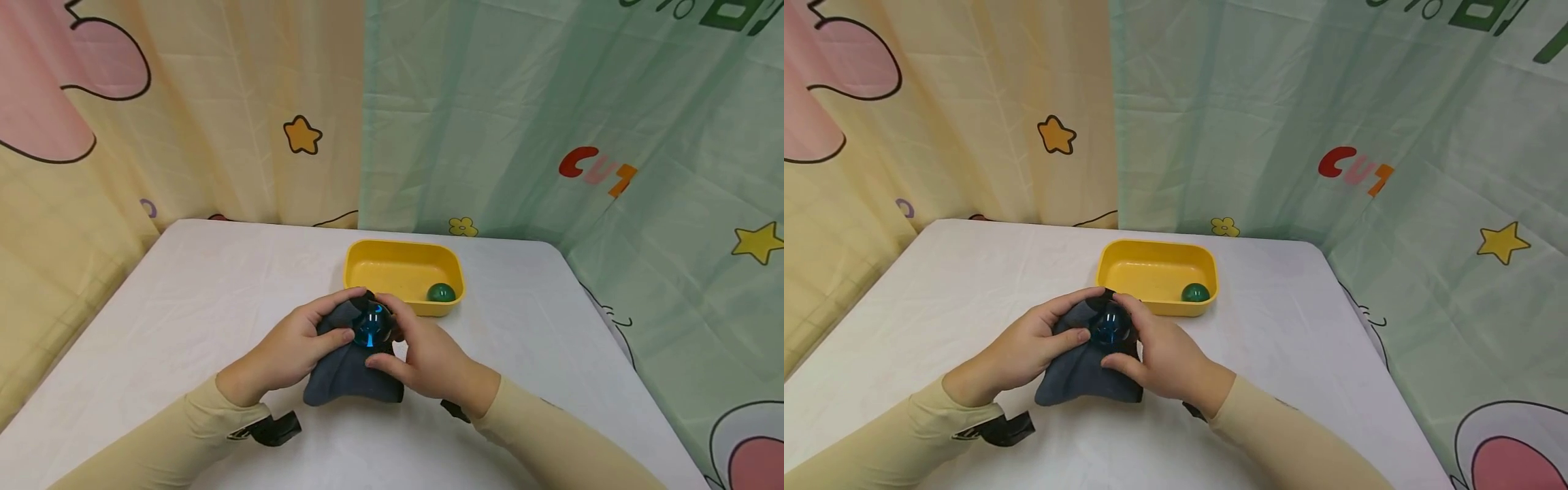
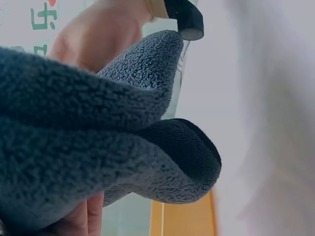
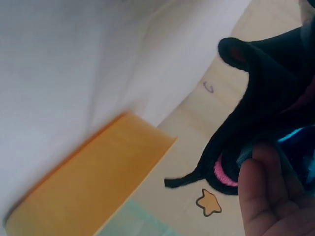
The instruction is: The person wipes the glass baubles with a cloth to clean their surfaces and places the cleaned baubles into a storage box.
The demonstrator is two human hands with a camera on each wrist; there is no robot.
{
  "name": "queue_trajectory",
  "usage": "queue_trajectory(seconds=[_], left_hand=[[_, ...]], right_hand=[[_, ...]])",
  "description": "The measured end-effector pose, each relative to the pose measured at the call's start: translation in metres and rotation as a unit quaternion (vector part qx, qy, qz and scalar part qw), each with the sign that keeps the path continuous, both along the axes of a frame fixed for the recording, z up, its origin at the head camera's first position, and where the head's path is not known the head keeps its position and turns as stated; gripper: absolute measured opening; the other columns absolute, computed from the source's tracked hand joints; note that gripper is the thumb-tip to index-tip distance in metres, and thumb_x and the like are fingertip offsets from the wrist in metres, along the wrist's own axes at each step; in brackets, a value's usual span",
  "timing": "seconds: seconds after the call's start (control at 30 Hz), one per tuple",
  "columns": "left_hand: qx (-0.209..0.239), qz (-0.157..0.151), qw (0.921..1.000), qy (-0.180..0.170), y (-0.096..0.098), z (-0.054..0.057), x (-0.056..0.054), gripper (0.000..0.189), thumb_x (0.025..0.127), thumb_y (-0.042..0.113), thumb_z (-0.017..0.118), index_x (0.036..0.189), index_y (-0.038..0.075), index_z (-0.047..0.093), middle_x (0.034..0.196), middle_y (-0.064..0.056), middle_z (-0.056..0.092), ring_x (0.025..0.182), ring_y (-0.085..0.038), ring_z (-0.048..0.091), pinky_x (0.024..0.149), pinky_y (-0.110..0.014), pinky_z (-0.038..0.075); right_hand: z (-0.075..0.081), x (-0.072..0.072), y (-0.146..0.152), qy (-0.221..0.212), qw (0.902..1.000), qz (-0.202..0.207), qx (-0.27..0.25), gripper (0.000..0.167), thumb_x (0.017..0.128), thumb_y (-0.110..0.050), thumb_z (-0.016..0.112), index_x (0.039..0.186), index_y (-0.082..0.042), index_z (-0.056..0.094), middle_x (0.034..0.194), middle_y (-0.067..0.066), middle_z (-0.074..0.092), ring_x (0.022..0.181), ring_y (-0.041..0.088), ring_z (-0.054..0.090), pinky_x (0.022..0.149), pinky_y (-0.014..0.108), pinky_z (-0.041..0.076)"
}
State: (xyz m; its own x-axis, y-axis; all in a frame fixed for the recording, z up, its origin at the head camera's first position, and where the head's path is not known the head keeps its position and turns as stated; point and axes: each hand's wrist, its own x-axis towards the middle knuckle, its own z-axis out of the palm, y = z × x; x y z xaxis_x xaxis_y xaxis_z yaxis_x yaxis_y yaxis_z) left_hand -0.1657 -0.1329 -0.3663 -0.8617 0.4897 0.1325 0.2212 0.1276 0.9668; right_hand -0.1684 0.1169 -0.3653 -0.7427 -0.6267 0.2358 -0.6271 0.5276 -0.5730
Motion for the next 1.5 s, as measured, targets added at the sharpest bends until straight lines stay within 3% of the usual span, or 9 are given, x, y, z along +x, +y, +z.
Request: queue_trajectory(seconds=[0.17, 0.27, 0.4, 0.63, 0.77, 1.0, 1.2, 1.3, 1.5], left_hand=[[0.014, -0.011, 0.9998, -0.001, -0.0006, 0.0004, 0.0004, 0.057, 0.105, 0.008, 0.064, 0.159, 0.013, 0.047, 0.164, -0.014, 0.046, 0.142, -0.033, 0.052, 0.104, -0.016, 0.05], [0.008, -0.019, 0.9998, 0.002, 0.0004, 0.0003, 0.0012, 0.058, 0.105, 0.009, 0.063, 0.16, 0.015, 0.045, 0.165, -0.015, 0.044, 0.142, -0.033, 0.052, 0.105, -0.016, 0.049], [0.001, -0.021, 0.9997, 0.009, 0.0019, -0.0004, 0.0013, 0.059, 0.105, 0.009, 0.064, 0.161, 0.016, 0.045, 0.166, -0.014, 0.043, 0.146, -0.033, 0.049, 0.106, -0.015, 0.047], [-0.006, -0.008, 0.9999, 0.002, 0.0009, 0.0002, -0.0005, 0.058, 0.105, 0.009, 0.063, 0.16, 0.014, 0.045, 0.164, -0.013, 0.046, 0.143, -0.035, 0.052, 0.103, -0.015, 0.049], [0.004, -0.013, 0.9999, -0.005, 0.0006, 0.0016, 0.0, 0.058, 0.106, 0.008, 0.062, 0.161, 0.012, 0.043, 0.165, -0.014, 0.044, 0.145, -0.036, 0.049, 0.104, -0.016, 0.049], [-0.002, -0.017, 0.9998, -0.006, 0.0019, 0.0015, 0.0006, 0.057, 0.106, 0.011, 0.063, 0.16, 0.017, 0.045, 0.165, -0.013, 0.043, 0.142, -0.034, 0.052, 0.104, -0.015, 0.049], [-0.009, -0.008, 0.9999, 0.006, 0.0016, 0.0003, -0.0004, 0.057, 0.105, 0.01, 0.064, 0.159, 0.017, 0.047, 0.163, -0.013, 0.047, 0.143, -0.034, 0.052, 0.105, -0.014, 0.048], [-0.002, -0.007, 1.0, 0.006, 0.0015, 0.0008, -0.0009, 0.057, 0.105, 0.009, 0.064, 0.159, 0.016, 0.047, 0.163, -0.012, 0.047, 0.144, -0.035, 0.05, 0.106, -0.014, 0.047], [0.008, -0.014, 0.9999, 0.004, 0.0018, 0.0014, -0.0007, 0.057, 0.106, 0.009, 0.063, 0.16, 0.013, 0.045, 0.164, -0.014, 0.046, 0.144, -0.035, 0.049, 0.105, -0.015, 0.048]], right_hand=[[0.0005, -0.0008, 0.0, 0.045, 0.9986, 0.007, 0.029, 0.072, 0.1, -0.02, 0.075, 0.157, -0.008, 0.033, 0.128, 0.008, 0.073, 0.099, 0.015, 0.074, 0.089, 0.031, 0.062], [0.001, -0.0011, 0.0001, -0.043, 0.999, -0.007, -0.012, 0.064, 0.101, -0.021, 0.072, 0.155, -0.006, 0.041, 0.112, 0.006, 0.077, 0.09, 0.012, 0.073, 0.082, 0.026, 0.061], [0.0006, -0.0022, -0.0006, -0.146, 0.9855, -0.03, -0.082, 0.046, 0.104, -0.025, 0.069, 0.144, -0.005, 0.056, 0.097, 0.003, 0.076, 0.078, 0.01, 0.066, 0.072, 0.023, 0.058], [-0.0008, -0.0016, -0.0008, -0.025, 0.9995, -0.017, -0.009, 0.078, 0.097, -0.028, 0.078, 0.16, -0.012, 0.034, 0.119, 0.003, 0.074, 0.096, 0.011, 0.071, 0.082, 0.027, 0.061], [0.0015, -0.0021, -0.0005, 0.006, 0.9999, -0.012, 0.01, 0.072, 0.097, -0.019, 0.078, 0.155, -0.011, 0.037, 0.124, 0.006, 0.075, 0.097, 0.013, 0.074, 0.088, 0.03, 0.062], [0.0025, -0.0044, 0.0007, -0.142, 0.9857, -0.034, -0.083, 0.045, 0.101, -0.024, 0.073, 0.14, -0.006, 0.06, 0.086, 0.0, 0.073, 0.069, 0.013, 0.062, 0.063, 0.023, 0.055], [0.0026, -0.0035, 0.0017, -0.019, 0.9996, -0.014, -0.013, 0.075, 0.094, -0.029, 0.082, 0.156, -0.013, 0.042, 0.119, -0.001, 0.073, 0.092, 0.006, 0.069, 0.082, 0.026, 0.061], [0.0034, -0.0029, 0.0018, 0.03, 0.9992, -0.009, 0.024, 0.076, 0.094, -0.024, 0.082, 0.156, -0.013, 0.039, 0.123, 0.002, 0.073, 0.095, 0.01, 0.071, 0.087, 0.032, 0.062], [0.0054, -0.0038, 0.0017, 0.015, 0.9996, -0.018, 0.015, 0.065, 0.096, -0.023, 0.079, 0.151, -0.011, 0.047, 0.112, 0.001, 0.077, 0.088, 0.01, 0.071, 0.082, 0.03, 0.062]])
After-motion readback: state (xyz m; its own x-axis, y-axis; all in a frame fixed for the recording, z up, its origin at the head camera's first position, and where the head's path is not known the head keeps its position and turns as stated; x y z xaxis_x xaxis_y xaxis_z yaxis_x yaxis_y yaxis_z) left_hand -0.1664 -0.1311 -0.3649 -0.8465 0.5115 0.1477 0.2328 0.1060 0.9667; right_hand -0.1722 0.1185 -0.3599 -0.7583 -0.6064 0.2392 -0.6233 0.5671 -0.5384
